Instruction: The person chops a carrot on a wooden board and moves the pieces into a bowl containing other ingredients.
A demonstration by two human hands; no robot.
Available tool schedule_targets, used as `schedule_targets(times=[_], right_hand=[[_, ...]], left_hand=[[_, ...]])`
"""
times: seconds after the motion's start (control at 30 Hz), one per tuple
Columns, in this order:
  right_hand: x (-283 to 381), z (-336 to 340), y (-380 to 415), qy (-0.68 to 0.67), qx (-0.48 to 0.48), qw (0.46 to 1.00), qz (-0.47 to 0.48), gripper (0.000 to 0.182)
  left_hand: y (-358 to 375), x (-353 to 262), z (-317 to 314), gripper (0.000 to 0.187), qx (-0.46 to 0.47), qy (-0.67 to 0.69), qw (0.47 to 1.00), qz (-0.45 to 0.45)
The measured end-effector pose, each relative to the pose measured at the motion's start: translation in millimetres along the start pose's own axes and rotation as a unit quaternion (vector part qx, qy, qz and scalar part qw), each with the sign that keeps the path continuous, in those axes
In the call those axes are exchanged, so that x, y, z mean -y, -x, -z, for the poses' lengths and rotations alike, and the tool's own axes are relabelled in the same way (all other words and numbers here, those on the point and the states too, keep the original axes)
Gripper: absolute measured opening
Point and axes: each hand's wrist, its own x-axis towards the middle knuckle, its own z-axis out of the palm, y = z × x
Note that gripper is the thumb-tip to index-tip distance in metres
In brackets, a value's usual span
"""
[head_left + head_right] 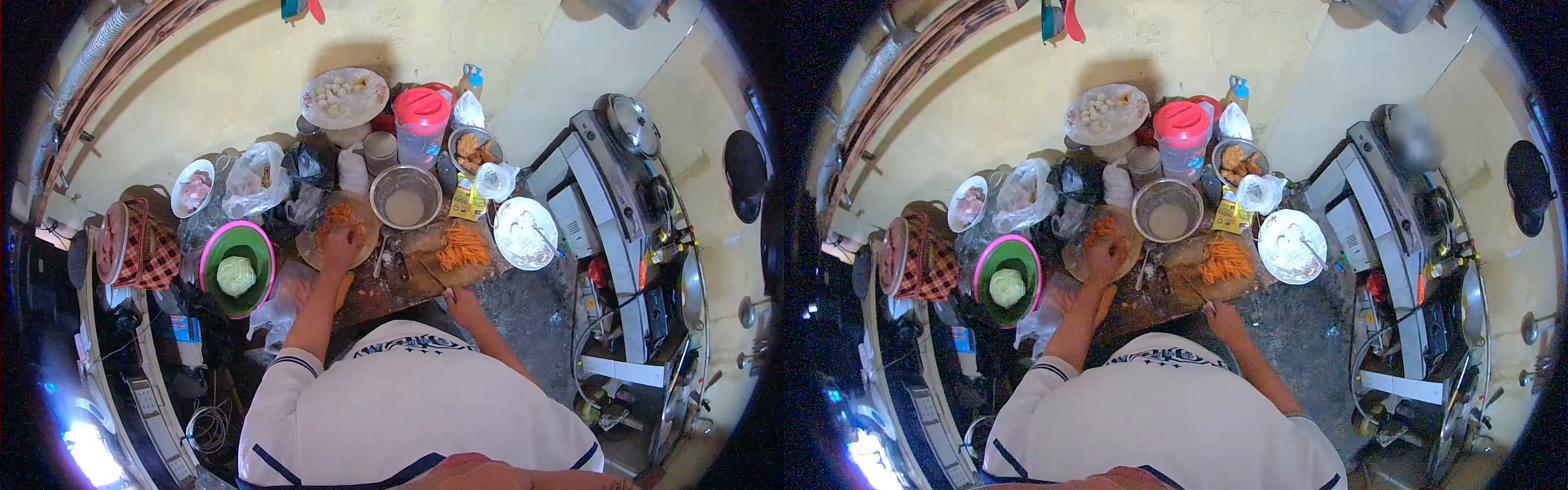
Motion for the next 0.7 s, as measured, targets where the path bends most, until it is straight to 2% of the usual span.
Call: schedule_targets(times=[0.07,0.13,0.17,0.23,0.37,0.43,0.5,0.57,0.63,0.7], right_hand=[[2,2,4,0.000,-0.004,1.000,-0.030,0.036],[1,5,6,-0.003,-0.008,0.999,-0.031,0.036],[1,7,7,-0.005,-0.013,0.999,-0.033,0.036],[4,12,9,-0.022,-0.019,0.999,-0.041,0.035],[10,18,10,-0.031,-0.015,0.999,-0.026,0.035],[5,9,8,-0.028,-0.031,0.998,-0.053,0.035],[1,6,7,-0.023,-0.049,0.995,-0.082,0.035],[3,7,6,-0.014,-0.070,0.995,-0.065,0.034],[7,7,6,-0.010,-0.073,0.995,-0.062,0.033],[7,6,7,-0.006,-0.077,0.995,-0.060,0.033]], left_hand=[[1,7,5,0.021,-0.008,0.005,1.000,0.025],[-3,15,10,0.021,-0.147,0.069,0.984,-0.068],[-3,17,10,0.021,-0.146,0.070,0.984,-0.069],[-2,7,25,0.021,-0.089,0.102,0.986,0.100],[2,-16,44,0.017,-0.068,0.085,0.987,0.118],[13,-44,38,0.011,-0.132,0.113,0.980,-0.101],[26,-72,25,0.009,-0.066,0.030,0.966,-0.247],[41,-99,4,0.014,0.005,0.075,0.941,-0.331],[53,-106,-30,0.016,0.017,0.059,0.918,-0.391],[61,-104,-49,0.020,0.055,0.053,0.911,-0.404]])
